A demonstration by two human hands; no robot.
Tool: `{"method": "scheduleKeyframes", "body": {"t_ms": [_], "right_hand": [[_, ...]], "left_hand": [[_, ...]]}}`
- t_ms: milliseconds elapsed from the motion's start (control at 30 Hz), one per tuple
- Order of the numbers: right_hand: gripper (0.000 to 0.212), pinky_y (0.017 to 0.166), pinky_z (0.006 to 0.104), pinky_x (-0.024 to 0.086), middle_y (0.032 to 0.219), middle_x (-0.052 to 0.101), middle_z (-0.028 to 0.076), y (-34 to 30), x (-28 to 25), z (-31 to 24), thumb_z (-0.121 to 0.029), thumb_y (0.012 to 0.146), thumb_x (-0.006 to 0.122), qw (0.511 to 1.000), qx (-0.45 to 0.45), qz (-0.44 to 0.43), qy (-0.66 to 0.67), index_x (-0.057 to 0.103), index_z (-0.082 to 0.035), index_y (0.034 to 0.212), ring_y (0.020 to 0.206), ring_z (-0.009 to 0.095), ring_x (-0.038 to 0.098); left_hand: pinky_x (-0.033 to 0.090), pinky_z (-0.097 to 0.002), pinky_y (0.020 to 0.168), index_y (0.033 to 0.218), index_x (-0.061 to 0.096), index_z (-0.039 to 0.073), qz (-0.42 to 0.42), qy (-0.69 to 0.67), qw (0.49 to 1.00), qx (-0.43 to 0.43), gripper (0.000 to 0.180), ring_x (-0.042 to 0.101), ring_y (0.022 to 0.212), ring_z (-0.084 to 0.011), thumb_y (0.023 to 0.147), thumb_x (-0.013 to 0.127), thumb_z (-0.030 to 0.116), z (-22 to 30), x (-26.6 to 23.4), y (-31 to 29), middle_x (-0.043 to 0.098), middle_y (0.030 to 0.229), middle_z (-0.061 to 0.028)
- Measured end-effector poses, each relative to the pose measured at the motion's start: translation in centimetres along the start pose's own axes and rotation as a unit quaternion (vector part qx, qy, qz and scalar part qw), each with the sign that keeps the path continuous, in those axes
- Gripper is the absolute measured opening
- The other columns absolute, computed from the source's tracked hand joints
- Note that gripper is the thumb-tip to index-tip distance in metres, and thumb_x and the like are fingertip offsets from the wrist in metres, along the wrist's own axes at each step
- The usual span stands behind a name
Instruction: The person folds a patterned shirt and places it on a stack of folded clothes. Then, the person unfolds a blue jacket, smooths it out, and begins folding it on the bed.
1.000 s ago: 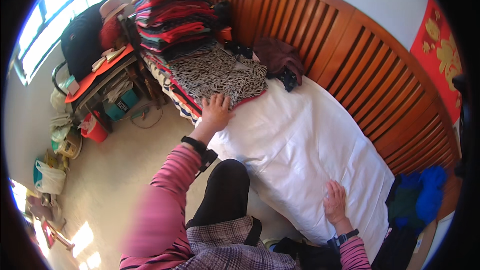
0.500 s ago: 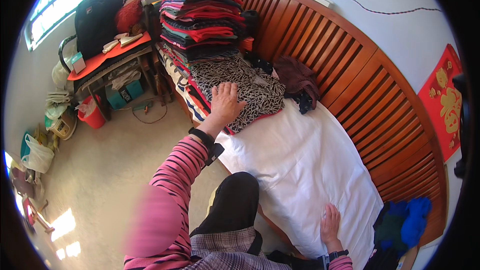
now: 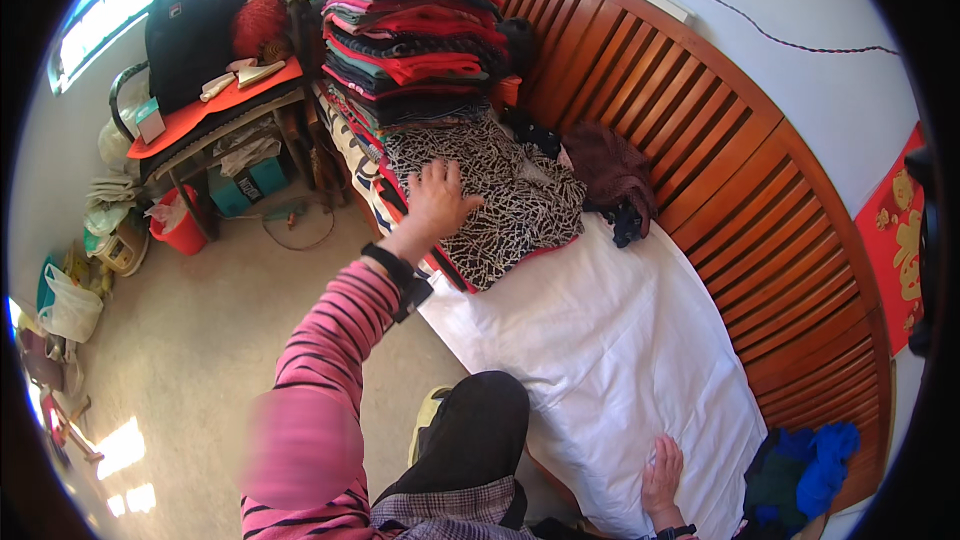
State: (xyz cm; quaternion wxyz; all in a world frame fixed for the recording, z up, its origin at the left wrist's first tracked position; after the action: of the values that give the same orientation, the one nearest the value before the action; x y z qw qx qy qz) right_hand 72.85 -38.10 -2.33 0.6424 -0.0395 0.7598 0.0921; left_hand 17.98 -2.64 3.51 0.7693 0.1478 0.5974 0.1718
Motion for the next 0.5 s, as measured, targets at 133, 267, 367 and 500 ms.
{"method": "scheduleKeyframes", "body": {"t_ms": [133, 267, 367, 500], "right_hand": [[0.053, 0.116, 0.0514, 0.024, 0.144, 0.043, 0.021, 0.0, -0.1, -0.2, -0.019, 0.090, 0.047, 1.000, -0.004, 0.007, 0.004, 0.044, 0.001, 0.139, 0.136, 0.040, 0.037], [0.053, 0.116, 0.0514, 0.024, 0.144, 0.043, 0.021, 0.2, -0.2, -0.4, -0.020, 0.091, 0.046, 1.000, -0.009, 0.007, -0.012, 0.044, 0.001, 0.139, 0.136, 0.040, 0.037], [0.052, 0.116, 0.0514, 0.024, 0.144, 0.043, 0.021, 0.3, -0.2, -0.4, -0.021, 0.092, 0.045, 1.000, -0.006, 0.006, -0.018, 0.044, 0.001, 0.139, 0.136, 0.040, 0.037], [0.052, 0.117, 0.0510, 0.024, 0.144, 0.043, 0.021, 0.4, 0.0, -0.3, -0.021, 0.093, 0.045, 1.000, -0.005, 0.001, -0.023, 0.044, 0.001, 0.140, 0.136, 0.039, 0.037]], "left_hand": [[0.033, -0.0582, 0.108, 0.145, 0.041, 0.006, 0.029, 0.052, 0.997, -0.041, 0.080, 0.041, 0.134, -0.0382, 0.087, 0.063, 0.057, -4.5, 0.2, 3.3, 0.042, 0.147, -0.0195], [0.030, -0.0653, 0.107, 0.152, 0.036, 0.023, -0.100, 0.044, 0.985, -0.131, 0.082, 0.029, 0.139, -0.0492, 0.086, 0.058, 0.066, -8.7, 3.6, 1.9, 0.030, 0.156, -0.0181], [0.032, -0.0651, 0.107, 0.153, 0.035, 0.023, -0.072, -0.028, 0.988, -0.136, 0.080, 0.026, 0.141, -0.0499, 0.087, 0.056, 0.065, -9.8, 5.0, 1.8, 0.027, 0.159, -0.0162], [0.037, -0.0491, 0.110, 0.143, 0.042, 0.004, 0.153, -0.159, 0.962, -0.162, 0.067, 0.041, 0.132, -0.0448, 0.091, 0.064, 0.040, -11.3, 3.2, 0.9, 0.040, 0.146, -0.0251]]}}
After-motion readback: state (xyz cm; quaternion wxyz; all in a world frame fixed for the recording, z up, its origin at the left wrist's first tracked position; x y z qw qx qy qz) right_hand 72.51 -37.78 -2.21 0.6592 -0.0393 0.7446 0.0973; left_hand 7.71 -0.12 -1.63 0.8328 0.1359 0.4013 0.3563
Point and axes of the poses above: each hand's wrist, its own y-axis towards the middle knuckle, its own x-axis out of the palm, z = x × y, the point moved 6 cm from there along y, towards the middle knuckle
